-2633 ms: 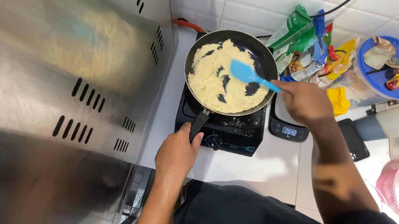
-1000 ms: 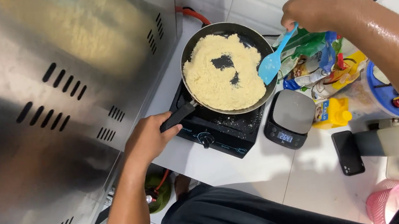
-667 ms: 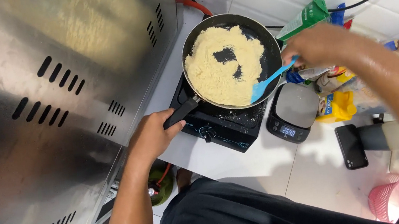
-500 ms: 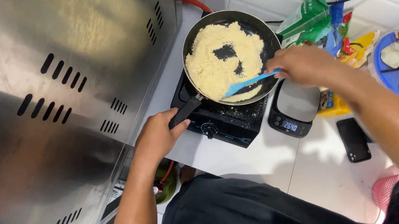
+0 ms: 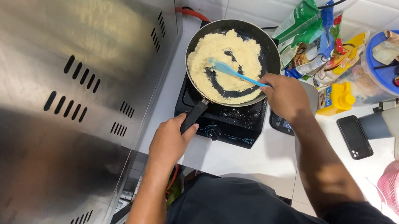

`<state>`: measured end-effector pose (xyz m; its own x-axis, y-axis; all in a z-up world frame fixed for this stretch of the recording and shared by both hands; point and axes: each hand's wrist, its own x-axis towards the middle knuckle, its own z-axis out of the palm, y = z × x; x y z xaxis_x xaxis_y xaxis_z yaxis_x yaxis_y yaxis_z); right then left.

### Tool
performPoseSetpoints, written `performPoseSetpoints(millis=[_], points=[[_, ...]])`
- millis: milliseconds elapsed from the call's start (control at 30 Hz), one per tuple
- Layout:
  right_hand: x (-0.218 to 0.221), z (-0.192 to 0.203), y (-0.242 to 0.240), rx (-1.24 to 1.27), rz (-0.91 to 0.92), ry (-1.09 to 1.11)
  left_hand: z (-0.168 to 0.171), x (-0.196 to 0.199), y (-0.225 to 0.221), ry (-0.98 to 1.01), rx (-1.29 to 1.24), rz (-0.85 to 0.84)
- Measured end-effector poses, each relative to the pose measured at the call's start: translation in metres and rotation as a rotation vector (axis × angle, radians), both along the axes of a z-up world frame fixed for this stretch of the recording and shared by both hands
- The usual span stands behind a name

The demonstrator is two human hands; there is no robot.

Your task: Toasting milk powder in a frying pan on a portable stove while stirring continuously with a spatula to ensure even browning.

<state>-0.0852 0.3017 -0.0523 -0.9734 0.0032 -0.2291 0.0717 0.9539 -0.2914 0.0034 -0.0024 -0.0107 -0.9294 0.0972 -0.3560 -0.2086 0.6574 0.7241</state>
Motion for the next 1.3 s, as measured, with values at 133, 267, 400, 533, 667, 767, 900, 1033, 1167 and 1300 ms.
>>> performPoseSetpoints(millis=[133,267,400,533,667,767,900,1033,1167,1300], points=[[0.013,0.037,-0.005,0.079,-0.09,-0.073,0.0,0.002,-0.002,0.003,-0.02,-0.014],[-0.008,0.013,-0.022,0.011,-0.055,0.044,0.0,0.003,-0.003,0.003,-0.023,-0.043],[0.002,0.01,-0.046,-0.101,0.027,0.057,-0.002,0.003,-0.004,0.021,-0.021,-0.068],[0.027,0.054,-0.027,0.0,-0.042,-0.118,0.003,0.003,-0.007,0.018,-0.01,-0.074],[0.011,0.042,-0.009,0.095,-0.129,-0.039,0.003,0.003,-0.005,0.004,-0.006,-0.071],[-0.007,0.001,-0.02,-0.034,-0.083,0.042,0.003,0.004,-0.004,0.002,-0.003,-0.065],[0.011,0.026,-0.045,-0.106,-0.024,-0.094,0.009,0.004,-0.005,-0.013,-0.008,-0.085],[0.024,0.06,-0.016,0.063,-0.193,-0.208,0.017,0.001,-0.008,-0.06,0.042,-0.083],[-0.004,0.03,0.002,0.06,-0.086,-0.03,0.001,-0.004,-0.01,-0.088,0.101,-0.085],[0.0,0.047,-0.02,-0.044,0.075,-0.033,0.009,-0.007,-0.009,-0.124,0.174,-0.055]])
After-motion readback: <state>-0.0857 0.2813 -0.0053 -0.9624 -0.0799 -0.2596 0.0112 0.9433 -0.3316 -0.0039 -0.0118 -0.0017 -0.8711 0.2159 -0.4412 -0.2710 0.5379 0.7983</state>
